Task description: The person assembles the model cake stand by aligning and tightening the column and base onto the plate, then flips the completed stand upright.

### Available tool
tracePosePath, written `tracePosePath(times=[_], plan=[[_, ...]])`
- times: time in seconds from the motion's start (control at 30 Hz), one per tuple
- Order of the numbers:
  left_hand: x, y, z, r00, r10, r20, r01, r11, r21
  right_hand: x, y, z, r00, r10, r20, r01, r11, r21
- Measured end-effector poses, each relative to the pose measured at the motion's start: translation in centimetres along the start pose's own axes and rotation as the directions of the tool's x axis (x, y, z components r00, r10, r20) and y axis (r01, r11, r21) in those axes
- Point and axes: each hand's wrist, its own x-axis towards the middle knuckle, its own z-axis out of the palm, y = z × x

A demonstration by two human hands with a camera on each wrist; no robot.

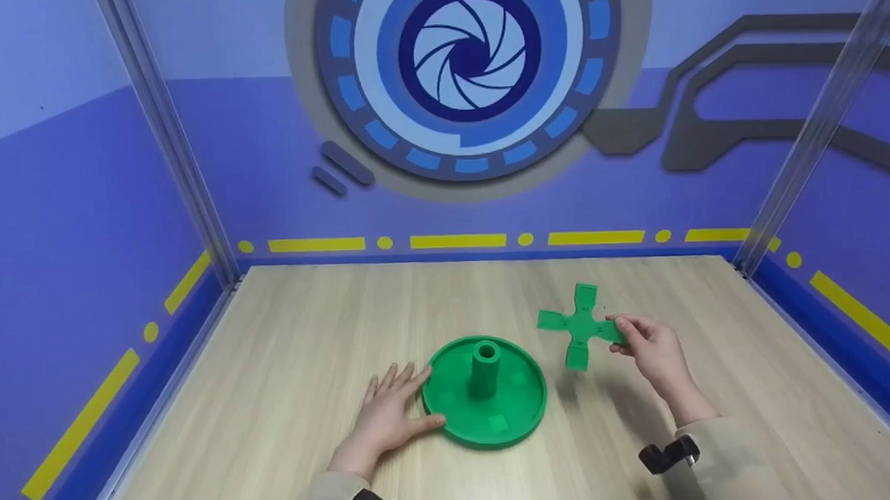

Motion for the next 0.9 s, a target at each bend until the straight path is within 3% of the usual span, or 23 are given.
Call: tracePosePath(times=[0.2,0.4,0.57,0.9], plan=[[0.0,0.0,0.0,1.000,-0.003,0.003,0.003,1.000,0.003,-0.5,-1.2,0.7,0.997,-0.003,0.073,-0.005,0.994,0.108],[0.0,0.1,0.0,1.000,-0.005,0.001,0.005,1.000,0.003,-0.7,-2.5,1.8,0.996,-0.006,0.087,-0.010,0.983,0.182],[0.0,0.1,-0.1,1.000,-0.003,-0.001,0.003,1.000,0.004,-0.6,-3.1,3.0,0.988,-0.046,0.145,0.006,0.965,0.264],[0.0,0.0,-0.2,1.000,0.000,0.001,0.000,1.000,0.006,-0.7,-4.8,6.3,0.973,-0.090,0.214,0.013,0.942,0.335]])
